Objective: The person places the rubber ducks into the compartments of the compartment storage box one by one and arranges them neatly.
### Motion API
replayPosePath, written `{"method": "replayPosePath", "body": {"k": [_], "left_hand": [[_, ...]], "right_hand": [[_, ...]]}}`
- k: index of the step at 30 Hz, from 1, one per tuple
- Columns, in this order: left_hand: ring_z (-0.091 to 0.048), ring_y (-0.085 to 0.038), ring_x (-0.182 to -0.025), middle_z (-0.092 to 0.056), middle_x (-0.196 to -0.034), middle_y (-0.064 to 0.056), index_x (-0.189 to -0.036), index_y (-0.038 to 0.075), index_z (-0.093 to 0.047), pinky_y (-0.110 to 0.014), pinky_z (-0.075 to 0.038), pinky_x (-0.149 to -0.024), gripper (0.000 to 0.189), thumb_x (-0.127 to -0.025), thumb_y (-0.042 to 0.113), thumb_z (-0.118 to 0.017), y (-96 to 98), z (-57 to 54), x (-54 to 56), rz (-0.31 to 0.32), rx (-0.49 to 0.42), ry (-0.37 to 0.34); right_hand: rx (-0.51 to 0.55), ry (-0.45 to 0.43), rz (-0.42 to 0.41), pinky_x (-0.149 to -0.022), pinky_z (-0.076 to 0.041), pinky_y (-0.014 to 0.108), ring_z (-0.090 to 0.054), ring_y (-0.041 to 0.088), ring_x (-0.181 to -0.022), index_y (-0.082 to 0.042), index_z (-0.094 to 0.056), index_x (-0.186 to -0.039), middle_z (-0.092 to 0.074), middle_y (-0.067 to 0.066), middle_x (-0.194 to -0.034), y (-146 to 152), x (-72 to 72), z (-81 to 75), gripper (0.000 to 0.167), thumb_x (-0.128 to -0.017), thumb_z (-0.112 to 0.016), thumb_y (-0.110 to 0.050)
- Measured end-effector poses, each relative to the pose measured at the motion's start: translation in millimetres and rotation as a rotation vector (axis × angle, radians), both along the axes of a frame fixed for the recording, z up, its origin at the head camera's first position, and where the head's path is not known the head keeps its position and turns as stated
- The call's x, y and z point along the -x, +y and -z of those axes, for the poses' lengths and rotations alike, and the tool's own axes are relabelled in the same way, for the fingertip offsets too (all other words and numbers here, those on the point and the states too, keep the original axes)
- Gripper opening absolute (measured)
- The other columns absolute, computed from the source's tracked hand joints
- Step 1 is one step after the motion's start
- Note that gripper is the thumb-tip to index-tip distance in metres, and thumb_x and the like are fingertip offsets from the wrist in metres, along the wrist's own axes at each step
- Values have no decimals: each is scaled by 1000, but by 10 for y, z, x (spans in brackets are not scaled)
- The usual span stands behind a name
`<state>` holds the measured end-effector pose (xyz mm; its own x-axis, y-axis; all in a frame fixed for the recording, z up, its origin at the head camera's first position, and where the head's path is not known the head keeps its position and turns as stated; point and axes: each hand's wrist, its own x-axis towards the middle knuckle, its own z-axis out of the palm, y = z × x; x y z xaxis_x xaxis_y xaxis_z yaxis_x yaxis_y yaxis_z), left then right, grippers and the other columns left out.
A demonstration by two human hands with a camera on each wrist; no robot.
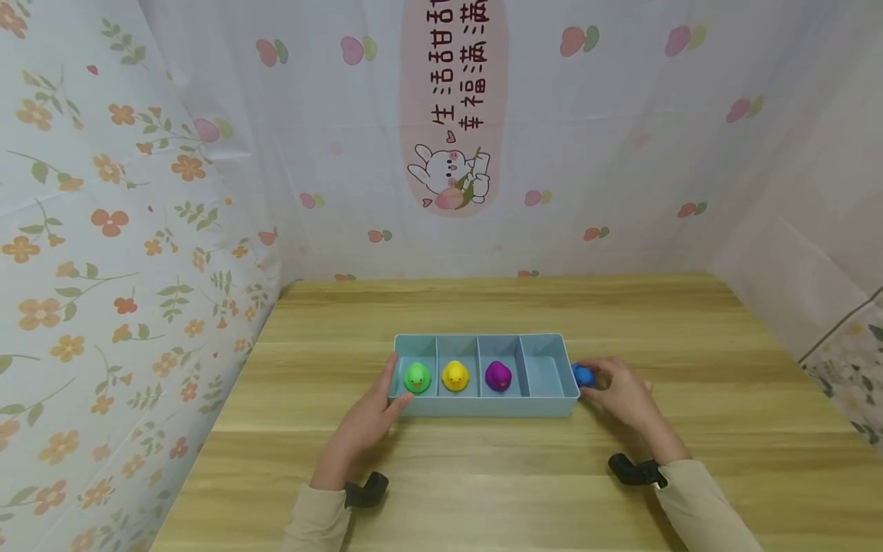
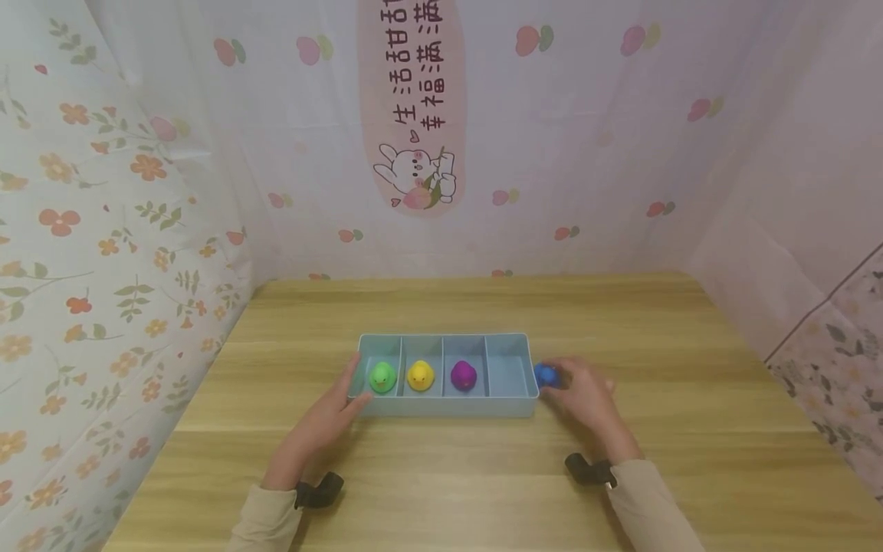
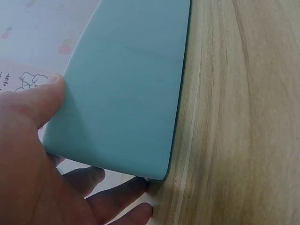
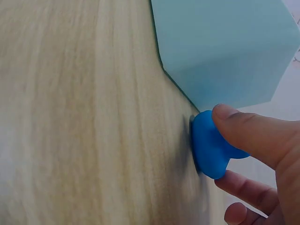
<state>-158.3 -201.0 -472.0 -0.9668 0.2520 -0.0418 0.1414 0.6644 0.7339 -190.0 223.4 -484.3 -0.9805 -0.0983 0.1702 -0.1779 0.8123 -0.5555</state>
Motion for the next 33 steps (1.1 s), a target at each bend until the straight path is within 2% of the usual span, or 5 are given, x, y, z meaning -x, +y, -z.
{"method": "replayPosePath", "body": {"k": [8, 15, 20, 24, 33], "left_hand": [[-25, -34, -143, -16, -159, -12, -155, 16, -3, -51, -23, -116, 76, -99, 39, -49, -2, 9, -25, -1, -8, -4], [-25, -35, -143, -17, -159, -13, -155, 17, -3, -51, -23, -115, 76, -99, 38, -49, 6, 3, -15, -8, -3, -11], [-25, -35, -143, -17, -159, -14, -155, 15, -3, -51, -23, -116, 76, -99, 37, -49, 7, -8, -13, -1, -12, 0], [-25, -35, -143, -16, -159, -14, -155, 15, -3, -52, -22, -116, 76, -99, 36, -50, 6, -5, -17, 6, -16, -6], [-24, -34, -143, -15, -159, -12, -155, 15, -2, -50, -22, -116, 76, -99, 39, -48, 3, -14, 4, 8, -1, -4]], "right_hand": [[9, -9, 10, -68, -22, 40, -58, 41, -103, -7, -67, -115, -64, 18, -109, -3, -55, -23, 41, -79, -79, -22], [10, 32, 17, -71, -21, 42, -56, 40, -107, -8, -67, -115, -64, 17, -111, 35, -45, -150, 41, -79, -78, -25], [18, 72, 6, -72, -21, 45, -58, 38, -99, -10, -68, -113, -65, 16, -109, 35, -19, -260, 39, -79, -78, -24], [12, 59, 10, -71, -21, 45, -55, 36, -92, -11, -68, -114, -65, 17, -111, 22, -19, -359, 39, -80, -78, -24], [-16, 108, -33, -68, -23, 39, -55, 33, -89, -12, -69, -114, -66, 13, -106, -103, 50, -585, 40, -79, -79, -26]]}}
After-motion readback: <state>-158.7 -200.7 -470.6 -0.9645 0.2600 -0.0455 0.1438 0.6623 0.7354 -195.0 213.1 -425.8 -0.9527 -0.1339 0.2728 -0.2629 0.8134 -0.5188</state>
